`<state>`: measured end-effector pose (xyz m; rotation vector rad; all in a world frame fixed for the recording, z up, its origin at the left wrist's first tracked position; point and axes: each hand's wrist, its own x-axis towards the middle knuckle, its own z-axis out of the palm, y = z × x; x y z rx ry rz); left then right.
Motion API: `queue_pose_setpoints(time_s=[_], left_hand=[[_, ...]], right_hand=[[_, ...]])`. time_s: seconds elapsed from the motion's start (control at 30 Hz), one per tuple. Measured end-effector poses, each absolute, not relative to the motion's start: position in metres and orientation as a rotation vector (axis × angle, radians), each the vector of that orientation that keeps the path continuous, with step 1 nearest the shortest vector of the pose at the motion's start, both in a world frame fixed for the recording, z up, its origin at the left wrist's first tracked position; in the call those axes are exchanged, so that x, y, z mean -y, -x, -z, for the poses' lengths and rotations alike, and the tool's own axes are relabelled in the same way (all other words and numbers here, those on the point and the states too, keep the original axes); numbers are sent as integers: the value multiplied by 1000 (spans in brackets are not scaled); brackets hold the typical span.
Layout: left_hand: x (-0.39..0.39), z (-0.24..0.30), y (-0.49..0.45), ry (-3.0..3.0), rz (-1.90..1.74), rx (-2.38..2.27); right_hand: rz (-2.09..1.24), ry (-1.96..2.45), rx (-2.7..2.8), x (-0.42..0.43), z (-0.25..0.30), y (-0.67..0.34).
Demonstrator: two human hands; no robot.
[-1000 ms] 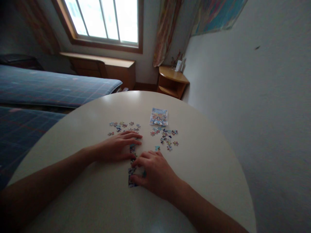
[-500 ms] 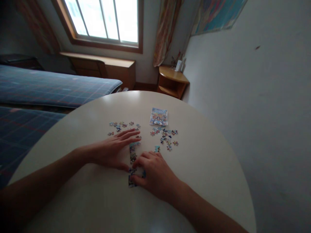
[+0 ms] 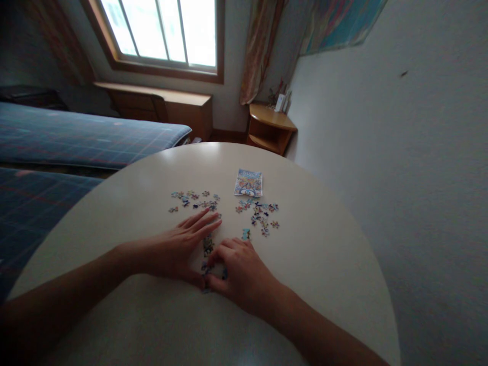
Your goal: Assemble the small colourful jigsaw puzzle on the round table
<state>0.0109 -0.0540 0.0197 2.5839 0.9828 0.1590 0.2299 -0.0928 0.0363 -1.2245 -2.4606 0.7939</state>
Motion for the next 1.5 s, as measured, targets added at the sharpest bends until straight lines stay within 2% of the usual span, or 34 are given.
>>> queue_pose_setpoints(time_s=[0.23,0.83,1.5], left_hand=[[54,-19,-12,-2573,-95,-1000],[52,-19,-12,-2596,67,-954],[52,-21,-14,-2566,84,-993]], right_hand=[[-687,1339,2464,96,-40,-227],[-767,1496,2392,105,-41,-221],[-755,1391,2428,107,-40,-218]])
